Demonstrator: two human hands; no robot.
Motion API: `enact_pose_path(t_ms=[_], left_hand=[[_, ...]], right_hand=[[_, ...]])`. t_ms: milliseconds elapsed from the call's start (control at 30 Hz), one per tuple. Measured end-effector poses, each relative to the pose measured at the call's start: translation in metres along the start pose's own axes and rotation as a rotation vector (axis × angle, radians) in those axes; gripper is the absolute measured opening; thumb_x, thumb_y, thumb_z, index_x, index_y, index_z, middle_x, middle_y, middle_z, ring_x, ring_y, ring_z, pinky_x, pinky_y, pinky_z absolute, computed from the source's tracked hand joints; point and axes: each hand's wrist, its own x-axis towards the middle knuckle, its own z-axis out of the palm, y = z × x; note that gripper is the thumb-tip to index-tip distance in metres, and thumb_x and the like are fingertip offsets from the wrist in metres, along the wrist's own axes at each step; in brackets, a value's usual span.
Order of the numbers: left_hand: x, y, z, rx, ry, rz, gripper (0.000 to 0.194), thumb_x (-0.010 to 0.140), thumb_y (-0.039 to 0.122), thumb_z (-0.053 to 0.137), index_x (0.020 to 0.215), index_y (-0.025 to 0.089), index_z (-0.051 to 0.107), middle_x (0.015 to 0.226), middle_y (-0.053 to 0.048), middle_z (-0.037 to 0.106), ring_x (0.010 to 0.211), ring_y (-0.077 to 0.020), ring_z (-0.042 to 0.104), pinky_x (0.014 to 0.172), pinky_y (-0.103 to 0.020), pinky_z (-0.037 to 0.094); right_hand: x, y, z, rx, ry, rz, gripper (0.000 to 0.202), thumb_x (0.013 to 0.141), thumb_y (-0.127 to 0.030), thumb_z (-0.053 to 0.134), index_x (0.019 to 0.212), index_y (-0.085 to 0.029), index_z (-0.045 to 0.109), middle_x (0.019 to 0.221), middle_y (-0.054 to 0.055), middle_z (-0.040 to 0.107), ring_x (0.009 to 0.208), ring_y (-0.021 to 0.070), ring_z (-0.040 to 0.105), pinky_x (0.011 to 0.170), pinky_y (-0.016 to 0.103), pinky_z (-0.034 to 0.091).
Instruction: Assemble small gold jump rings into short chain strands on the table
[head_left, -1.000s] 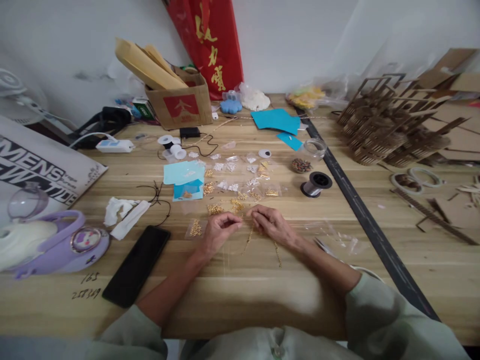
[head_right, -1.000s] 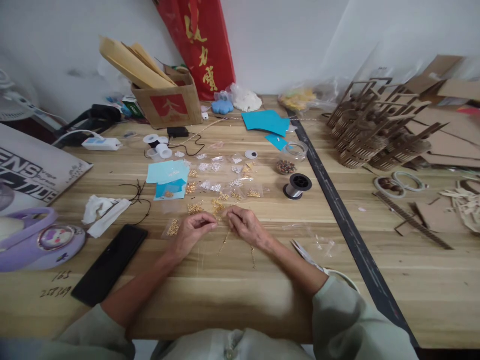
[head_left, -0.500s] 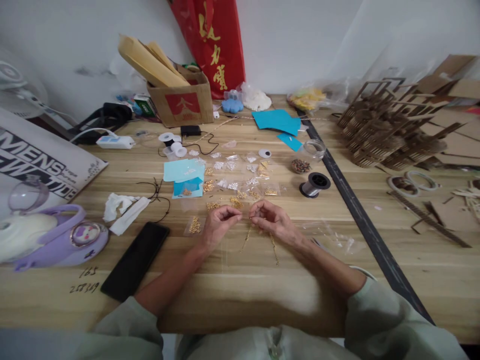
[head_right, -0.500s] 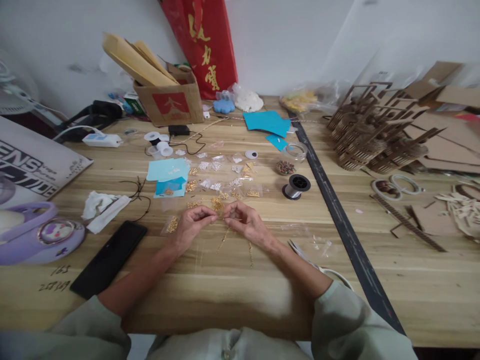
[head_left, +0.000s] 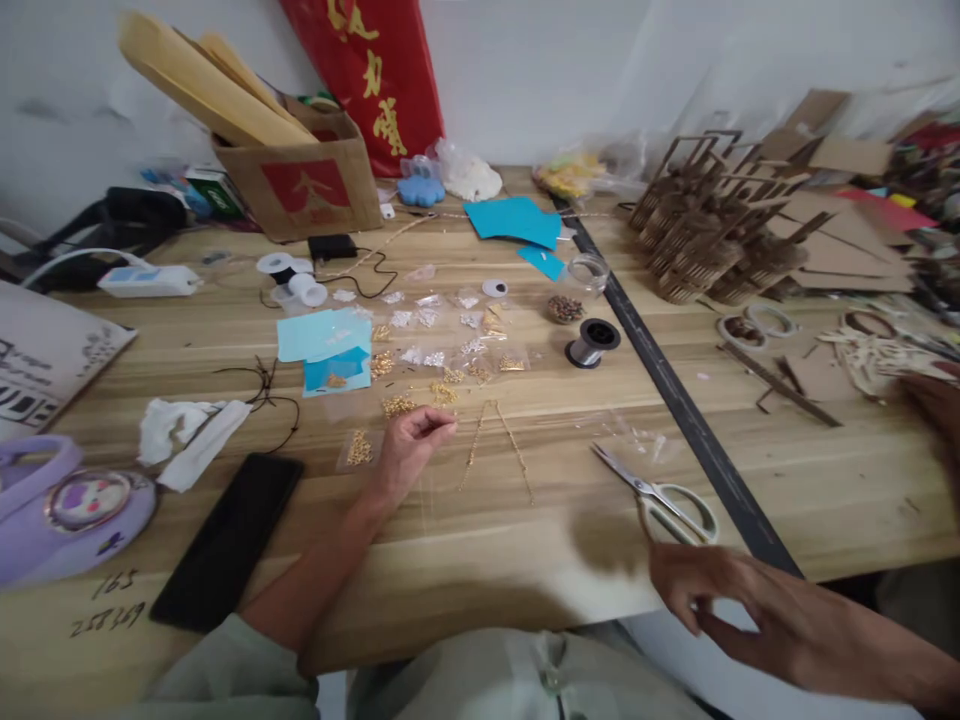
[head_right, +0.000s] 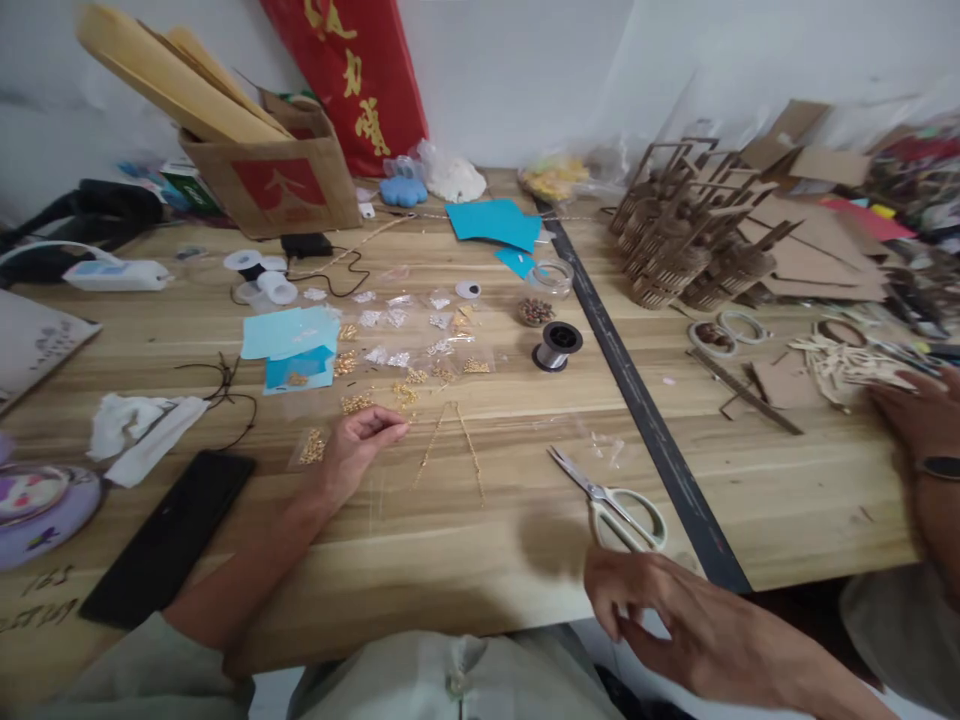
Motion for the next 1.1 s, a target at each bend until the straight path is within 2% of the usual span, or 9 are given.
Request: enact_pose_path(t_ms=[100,200,300,367,467,567,700,867,1100], left_hand=[[-0.002,0.0,-0.001,0.034,0.002,0.011,0.02,0.061,0.03,0.077,0.07,0.015,0.068,0.069,-0.001,0.068,0.066,-0.0129,0.06,0.065,-0.023,0.047],[-0.004,-0.001,-0.001,0.046,0.004,0.023,0.02,0.06,0.031,0.077,0.07,0.015,0.068,0.068,-0.001,0.068,0.064,-0.0123,0.059,0.064,-0.022,0.047],[-0.005,-0.001,0.0,0.041,-0.005,0.032,0.018,0.061,0.03,0.077,0.069,0.016,0.069,0.068,0.0,0.067,0.063,-0.0114,0.058,0.062,-0.021,0.046],[-0.006,0.0,0.0,0.047,-0.006,0.035,0.017,0.062,0.029,0.077,0.069,0.016,0.069,0.067,0.0,0.067,0.062,-0.0113,0.058,0.062,-0.021,0.046],[-0.006,0.002,0.0,0.045,0.002,0.039,0.018,0.061,0.029,0.077,0.069,0.016,0.068,0.067,0.0,0.067,0.063,-0.0119,0.059,0.062,-0.022,0.047],[-0.006,0.003,-0.001,0.015,0.007,0.033,0.019,0.06,0.03,0.078,0.068,0.016,0.068,0.067,0.0,0.068,0.063,-0.012,0.059,0.064,-0.022,0.048],[-0.005,0.002,-0.002,0.02,0.006,0.027,0.021,0.059,0.031,0.078,0.068,0.016,0.068,0.066,0.0,0.067,0.062,-0.0119,0.059,0.064,-0.022,0.048],[-0.006,0.002,-0.001,0.014,0.009,0.016,0.018,0.059,0.028,0.078,0.068,0.016,0.068,0.067,-0.001,0.068,0.064,-0.0117,0.059,0.065,-0.022,0.048],[-0.004,-0.001,-0.004,0.018,0.022,0.018,0.017,0.061,0.029,0.077,0.069,0.016,0.069,0.068,-0.001,0.068,0.064,-0.0117,0.059,0.064,-0.022,0.048]], right_hand=[[-0.039,0.02,0.02,-0.126,-0.094,0.104,0.019,0.078,-0.02,0.057,0.092,-0.027,0.068,0.105,0.006,0.066,0.102,0.0237,0.06,0.092,0.037,0.046],[-0.056,0.045,0.049,-0.221,-0.185,0.493,0.028,0.053,-0.02,0.074,0.081,-0.023,0.071,0.092,0.01,0.068,0.088,0.0332,0.063,0.081,0.047,0.049],[-0.054,0.072,0.075,-0.134,-0.081,0.661,0.06,0.036,-0.016,0.078,0.095,-0.024,0.073,0.106,0.014,0.067,0.103,0.0429,0.058,0.09,0.054,0.044],[-0.047,0.087,0.086,-0.009,-0.041,0.624,0.057,0.042,-0.017,0.074,0.098,-0.026,0.072,0.102,0.012,0.069,0.098,0.0403,0.061,0.091,0.053,0.044],[-0.033,0.102,0.094,0.163,0.213,0.578,0.019,0.054,-0.023,0.066,0.073,-0.024,0.067,0.085,0.01,0.07,0.092,0.0345,0.062,0.088,0.048,0.047],[-0.023,0.105,0.103,0.283,0.301,0.566,0.004,0.062,-0.027,0.062,0.063,-0.024,0.059,0.075,0.009,0.067,0.084,0.0298,0.062,0.079,0.043,0.052],[-0.011,0.102,0.122,0.374,0.371,0.576,0.013,0.066,-0.035,0.059,0.07,-0.023,0.059,0.079,0.011,0.067,0.092,0.0311,0.06,0.086,0.047,0.049],[0.012,0.096,0.135,1.152,0.477,0.641,0.034,0.071,-0.05,0.053,0.093,-0.027,0.063,0.101,0.008,0.069,0.103,0.0294,0.06,0.089,0.049,0.048],[0.016,0.068,0.122,1.53,0.506,0.616,0.038,0.089,-0.037,0.031,0.1,-0.027,0.067,0.109,0.004,0.069,0.108,0.0195,0.061,0.097,0.036,0.046]])
